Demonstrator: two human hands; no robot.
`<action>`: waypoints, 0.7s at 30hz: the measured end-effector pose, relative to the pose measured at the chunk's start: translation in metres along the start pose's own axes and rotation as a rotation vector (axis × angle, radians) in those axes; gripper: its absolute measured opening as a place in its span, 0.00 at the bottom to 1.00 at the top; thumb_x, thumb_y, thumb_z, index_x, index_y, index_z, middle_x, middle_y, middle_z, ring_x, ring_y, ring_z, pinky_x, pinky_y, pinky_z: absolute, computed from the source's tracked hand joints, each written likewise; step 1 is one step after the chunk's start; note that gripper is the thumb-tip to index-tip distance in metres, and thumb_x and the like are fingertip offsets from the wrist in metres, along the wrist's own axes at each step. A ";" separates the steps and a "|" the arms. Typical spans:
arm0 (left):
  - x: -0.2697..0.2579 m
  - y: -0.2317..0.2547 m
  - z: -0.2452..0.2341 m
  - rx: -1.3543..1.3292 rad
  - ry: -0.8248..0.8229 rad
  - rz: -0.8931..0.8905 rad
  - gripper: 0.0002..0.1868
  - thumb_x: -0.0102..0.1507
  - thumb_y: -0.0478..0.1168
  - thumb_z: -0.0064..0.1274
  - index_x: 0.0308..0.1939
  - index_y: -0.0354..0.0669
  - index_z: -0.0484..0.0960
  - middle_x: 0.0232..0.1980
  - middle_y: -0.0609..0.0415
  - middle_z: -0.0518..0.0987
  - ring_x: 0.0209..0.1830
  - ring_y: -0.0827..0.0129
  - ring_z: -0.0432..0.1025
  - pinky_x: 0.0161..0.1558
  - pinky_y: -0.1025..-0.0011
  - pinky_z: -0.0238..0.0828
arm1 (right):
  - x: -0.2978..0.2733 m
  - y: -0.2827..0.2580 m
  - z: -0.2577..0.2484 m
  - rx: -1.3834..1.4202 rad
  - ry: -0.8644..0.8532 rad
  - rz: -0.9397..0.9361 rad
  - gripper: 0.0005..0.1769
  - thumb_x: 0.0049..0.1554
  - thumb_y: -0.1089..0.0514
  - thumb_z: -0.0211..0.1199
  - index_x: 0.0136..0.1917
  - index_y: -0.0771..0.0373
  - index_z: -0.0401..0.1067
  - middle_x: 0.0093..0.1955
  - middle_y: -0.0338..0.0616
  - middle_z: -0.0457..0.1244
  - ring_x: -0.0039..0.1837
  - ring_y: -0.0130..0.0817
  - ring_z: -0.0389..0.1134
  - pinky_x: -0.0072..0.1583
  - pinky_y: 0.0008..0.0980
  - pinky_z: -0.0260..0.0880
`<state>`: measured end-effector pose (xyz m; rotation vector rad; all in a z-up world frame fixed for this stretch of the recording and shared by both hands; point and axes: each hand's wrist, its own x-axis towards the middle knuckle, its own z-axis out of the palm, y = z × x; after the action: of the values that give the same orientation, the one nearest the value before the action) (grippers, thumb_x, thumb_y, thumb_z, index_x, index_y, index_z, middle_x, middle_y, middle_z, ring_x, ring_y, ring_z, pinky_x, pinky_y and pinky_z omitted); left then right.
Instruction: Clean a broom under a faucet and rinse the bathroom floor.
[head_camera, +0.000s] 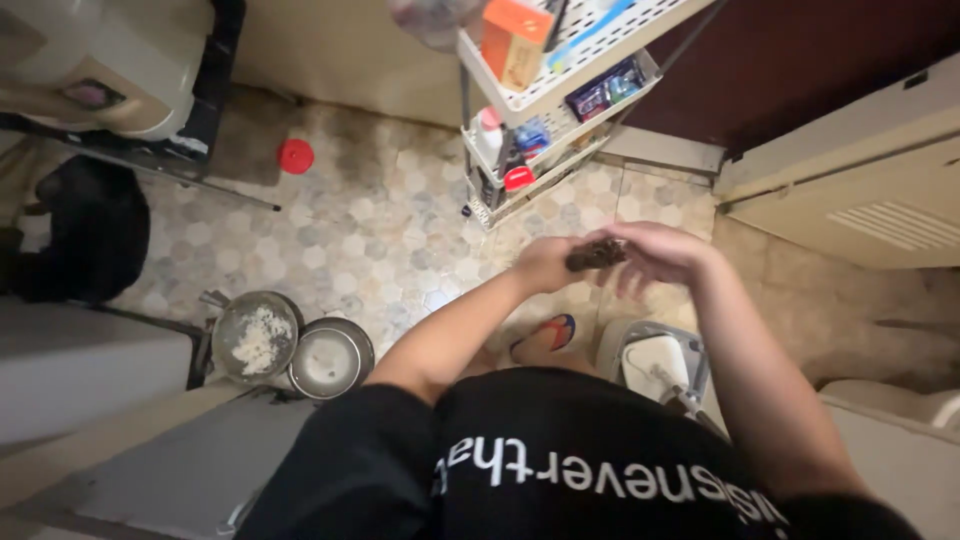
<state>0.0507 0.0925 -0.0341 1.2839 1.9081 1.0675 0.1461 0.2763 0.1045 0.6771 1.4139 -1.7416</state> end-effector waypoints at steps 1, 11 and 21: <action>0.019 -0.004 0.015 -0.142 -0.065 0.020 0.20 0.55 0.45 0.64 0.51 0.54 0.83 0.46 0.51 0.84 0.46 0.57 0.79 0.49 0.62 0.75 | -0.022 0.002 -0.009 0.080 0.006 -0.032 0.38 0.57 0.29 0.46 0.71 0.52 0.66 0.47 0.54 0.72 0.39 0.43 0.75 0.36 0.38 0.77; 0.159 0.072 0.100 -0.408 -0.162 0.058 0.25 0.57 0.45 0.55 0.60 0.56 0.80 0.49 0.53 0.86 0.48 0.62 0.80 0.49 0.67 0.77 | -0.088 0.078 -0.093 0.318 0.216 -0.412 0.36 0.59 0.32 0.52 0.70 0.58 0.62 0.55 0.55 0.69 0.50 0.49 0.76 0.40 0.43 0.79; 0.273 0.148 0.151 -0.061 -0.268 0.026 0.11 0.58 0.45 0.58 0.41 0.47 0.86 0.37 0.48 0.86 0.38 0.59 0.81 0.43 0.64 0.75 | -0.147 0.118 -0.162 0.588 0.623 -0.682 0.29 0.64 0.44 0.57 0.70 0.64 0.64 0.56 0.53 0.69 0.54 0.48 0.76 0.46 0.42 0.78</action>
<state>0.1439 0.4222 0.0077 1.3470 1.6514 0.9083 0.3142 0.4582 0.1174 1.2296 1.6623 -2.6993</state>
